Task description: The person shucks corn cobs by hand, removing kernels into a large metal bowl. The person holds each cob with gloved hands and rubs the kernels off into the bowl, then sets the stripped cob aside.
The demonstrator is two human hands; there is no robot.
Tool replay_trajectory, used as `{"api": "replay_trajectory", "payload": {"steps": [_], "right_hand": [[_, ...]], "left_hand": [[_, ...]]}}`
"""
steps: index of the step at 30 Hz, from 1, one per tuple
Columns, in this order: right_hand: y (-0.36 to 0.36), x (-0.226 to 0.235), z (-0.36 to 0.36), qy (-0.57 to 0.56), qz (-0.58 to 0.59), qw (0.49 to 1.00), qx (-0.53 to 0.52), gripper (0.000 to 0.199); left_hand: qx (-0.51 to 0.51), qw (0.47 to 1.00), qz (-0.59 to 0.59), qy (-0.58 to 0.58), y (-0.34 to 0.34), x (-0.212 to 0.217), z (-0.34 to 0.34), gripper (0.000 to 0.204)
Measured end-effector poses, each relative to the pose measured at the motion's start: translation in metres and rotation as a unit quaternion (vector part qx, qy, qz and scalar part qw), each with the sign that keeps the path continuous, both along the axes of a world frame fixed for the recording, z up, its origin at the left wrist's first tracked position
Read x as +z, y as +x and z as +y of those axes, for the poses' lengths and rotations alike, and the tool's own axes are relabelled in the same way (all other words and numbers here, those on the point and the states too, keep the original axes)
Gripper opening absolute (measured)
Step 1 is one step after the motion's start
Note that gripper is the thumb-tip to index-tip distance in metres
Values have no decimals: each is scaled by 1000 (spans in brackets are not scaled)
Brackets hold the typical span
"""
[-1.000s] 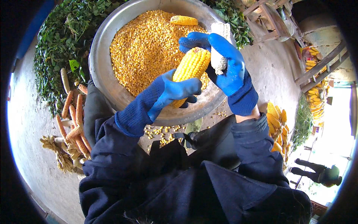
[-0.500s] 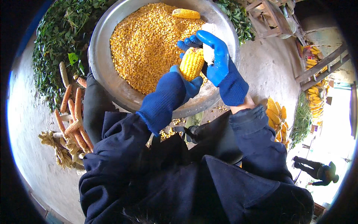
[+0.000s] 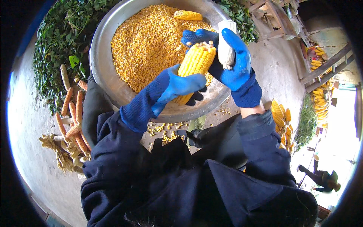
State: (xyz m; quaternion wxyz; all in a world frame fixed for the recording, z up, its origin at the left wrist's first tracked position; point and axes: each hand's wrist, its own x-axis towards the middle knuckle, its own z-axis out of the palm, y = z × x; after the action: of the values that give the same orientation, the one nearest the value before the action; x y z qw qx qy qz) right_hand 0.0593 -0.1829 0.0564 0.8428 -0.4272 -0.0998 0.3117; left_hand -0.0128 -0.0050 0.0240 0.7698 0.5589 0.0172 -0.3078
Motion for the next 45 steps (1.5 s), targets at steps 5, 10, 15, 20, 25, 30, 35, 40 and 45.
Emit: {"api": "replay_trajectory", "payload": {"steps": [5, 10, 15, 20, 25, 30, 35, 40, 45], "right_hand": [[-5, -9, -7, 42, -188, 981, 29, 50], [7, -63, -14, -14, -152, 987, -51, 37], [2, -51, 18, -137, 38, 976, -166, 40], [12, -24, 12, -6, 84, 992, -90, 47], [-13, 15, 5, -77, -118, 990, -25, 58], [-5, -28, 2, 14, -86, 990, -107, 42], [5, -43, 25, -128, 47, 966, -219, 38], [17, -43, 14, -60, 66, 987, -136, 57], [7, -6, 3, -140, -237, 961, -13, 59]], "left_hand": [[-33, 995, 86, -47, -3, 18, -4, 36], [14, 995, 44, 83, -5, -16, -25, 43], [69, 924, -146, 346, -6, -67, -33, 62], [54, 997, 15, 52, -3, -24, -17, 54], [-21, 965, 158, -206, -15, 21, 1, 47], [-17, 997, 28, 76, -1, -3, -32, 42], [21, 950, -117, 288, -1, -48, -43, 40], [26, 998, 33, -44, 1, -38, -19, 46], [49, 987, 97, -117, -8, 8, -12, 42]]}}
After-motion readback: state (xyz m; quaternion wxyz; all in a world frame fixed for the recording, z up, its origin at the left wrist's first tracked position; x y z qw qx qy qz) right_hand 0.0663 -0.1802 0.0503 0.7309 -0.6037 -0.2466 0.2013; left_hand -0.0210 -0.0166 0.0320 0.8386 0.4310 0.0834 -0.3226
